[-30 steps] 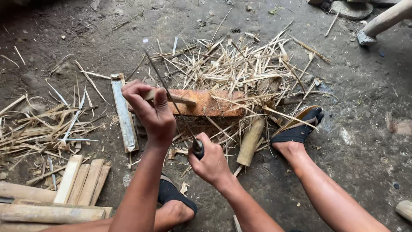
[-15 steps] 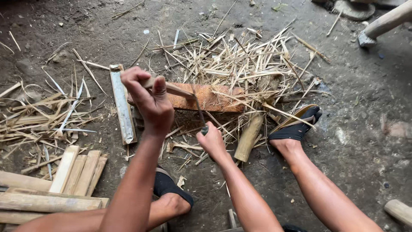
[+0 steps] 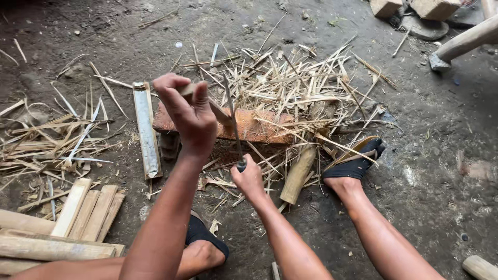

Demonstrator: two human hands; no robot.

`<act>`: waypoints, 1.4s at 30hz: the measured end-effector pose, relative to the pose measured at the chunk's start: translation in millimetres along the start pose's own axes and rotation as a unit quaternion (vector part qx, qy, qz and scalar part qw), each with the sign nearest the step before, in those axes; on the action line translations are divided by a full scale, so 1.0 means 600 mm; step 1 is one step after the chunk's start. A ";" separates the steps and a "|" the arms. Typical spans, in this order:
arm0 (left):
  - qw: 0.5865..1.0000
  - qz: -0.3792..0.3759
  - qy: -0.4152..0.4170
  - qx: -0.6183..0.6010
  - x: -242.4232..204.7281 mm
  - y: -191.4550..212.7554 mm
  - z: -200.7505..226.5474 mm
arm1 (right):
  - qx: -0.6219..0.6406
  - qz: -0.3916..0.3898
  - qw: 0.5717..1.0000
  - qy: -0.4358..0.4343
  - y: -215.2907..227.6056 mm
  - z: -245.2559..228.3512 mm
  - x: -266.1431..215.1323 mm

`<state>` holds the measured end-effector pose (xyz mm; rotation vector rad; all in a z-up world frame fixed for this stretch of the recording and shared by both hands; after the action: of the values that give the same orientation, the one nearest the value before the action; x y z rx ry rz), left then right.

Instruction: The person splits bamboo pieces using a knife and a wooden mallet. They position bamboo on a brick, strike it with the mallet, and separate the split sections. The person also stacks the split bamboo pieces on the ground.

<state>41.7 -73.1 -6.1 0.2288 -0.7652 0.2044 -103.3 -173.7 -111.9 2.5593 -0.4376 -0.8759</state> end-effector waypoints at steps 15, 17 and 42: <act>0.999 -0.020 -0.028 0.024 0.004 0.030 0.002 | -0.124 -0.029 0.989 -0.073 -0.009 0.081 0.040; 0.999 -0.016 -0.035 0.020 -0.003 0.008 0.009 | -0.065 -0.007 0.998 -0.022 -0.003 0.095 0.035; 0.997 0.065 -0.029 -0.043 -0.057 -0.041 -0.029 | 0.061 -0.123 0.989 -0.063 0.002 0.219 0.038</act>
<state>35.5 -95.1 -45.5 0.1042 -0.8446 0.2876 -169.7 -219.4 -218.1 2.7202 -0.2195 -1.1336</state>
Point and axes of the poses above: each hand's wrist, its own x-axis towards the middle knuckle, its own y-axis out of the back of the hand, z = x × y, the point moved 1 cm from there along x, towards the middle knuckle, and after that the axes turned 11 degrees about -y, right-handed, at the moved point
